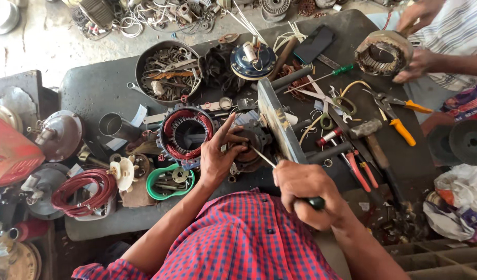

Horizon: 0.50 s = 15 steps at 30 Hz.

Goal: The person uses a screwdriver to pry and scrape a motor component clamped in a bench vise. They repeatedly reposition the screwdriver and rotate the component to access different areas. Another person works on a separate motor part nearby.

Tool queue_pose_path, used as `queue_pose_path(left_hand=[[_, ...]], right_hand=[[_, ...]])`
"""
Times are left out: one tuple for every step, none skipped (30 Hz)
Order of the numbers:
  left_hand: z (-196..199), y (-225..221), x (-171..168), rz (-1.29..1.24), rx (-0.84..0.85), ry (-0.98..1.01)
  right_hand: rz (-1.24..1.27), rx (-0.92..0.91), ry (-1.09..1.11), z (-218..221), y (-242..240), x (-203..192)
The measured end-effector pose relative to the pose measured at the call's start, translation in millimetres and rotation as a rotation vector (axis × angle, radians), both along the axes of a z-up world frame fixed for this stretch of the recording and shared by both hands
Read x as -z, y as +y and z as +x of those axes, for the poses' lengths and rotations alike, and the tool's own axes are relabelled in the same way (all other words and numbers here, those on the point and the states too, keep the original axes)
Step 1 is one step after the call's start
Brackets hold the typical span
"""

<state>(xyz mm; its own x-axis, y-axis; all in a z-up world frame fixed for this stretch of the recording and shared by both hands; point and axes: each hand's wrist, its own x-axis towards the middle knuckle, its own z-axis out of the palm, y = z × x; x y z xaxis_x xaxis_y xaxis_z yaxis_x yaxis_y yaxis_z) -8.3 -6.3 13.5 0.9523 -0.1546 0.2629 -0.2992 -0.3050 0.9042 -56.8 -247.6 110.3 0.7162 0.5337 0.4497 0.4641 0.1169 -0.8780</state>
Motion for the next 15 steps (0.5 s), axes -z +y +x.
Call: queue_pose_path(left_hand=[[-1.3,0.6,0.0,0.008,-0.004,0.011],[-0.9,0.7,0.1,0.017,-0.008,0.019],[-0.2,1.0,0.0,0.026,-0.012,0.027],[-0.6,0.6,0.6,0.024,-0.007,0.018],[-0.7,0.5,1.0,0.022,-0.002,0.009],[-0.7,0.9,1.1,0.021,0.003,0.0],[-1.6,0.3,1.1,0.023,-0.002,0.004],[0.0,-0.4,0.9,0.024,-0.006,0.001],[1.6,-1.0,0.6,0.025,-0.01,-0.001],[1.5,-1.0,0.6,0.021,-0.005,0.005],[1.1,-0.8,0.9,0.018,-0.001,0.011],[-0.5,-0.1,1.3,0.015,0.003,0.02],[-1.5,0.5,1.8,0.012,0.003,0.017],[-1.1,1.5,2.2,0.011,0.007,0.013],[-1.5,2.6,2.4,0.01,0.011,0.009]], right_hand=[[-0.04,-0.034,-0.03,3.7,1.6,-1.7],[-0.067,-0.074,-0.05,8.1,2.8,-2.3],[-0.093,-0.114,-0.07,12.1,3.0,-1.6],[-0.12,-0.152,-0.086,11.3,3.4,0.6],[-0.07,-0.128,-0.076,9.2,3.6,4.0],[-0.019,-0.102,-0.065,5.3,4.1,7.8],[0.031,-0.076,-0.055,0.6,5.2,12.2],[0.146,0.042,0.011,-5.8,6.9,16.5],[0.261,0.16,0.077,-16.7,9.8,19.3],[0.376,0.275,0.147,-24.7,11.9,21.8],[0.39,0.303,0.155,-28.5,11.6,23.4],[0.405,0.33,0.167,-32.6,11.1,23.3],[0.419,0.356,0.178,-34.4,10.2,21.8],[0.341,0.294,0.15,-33.2,9.7,19.7],[0.263,0.231,0.122,-29.4,8.0,16.4]])
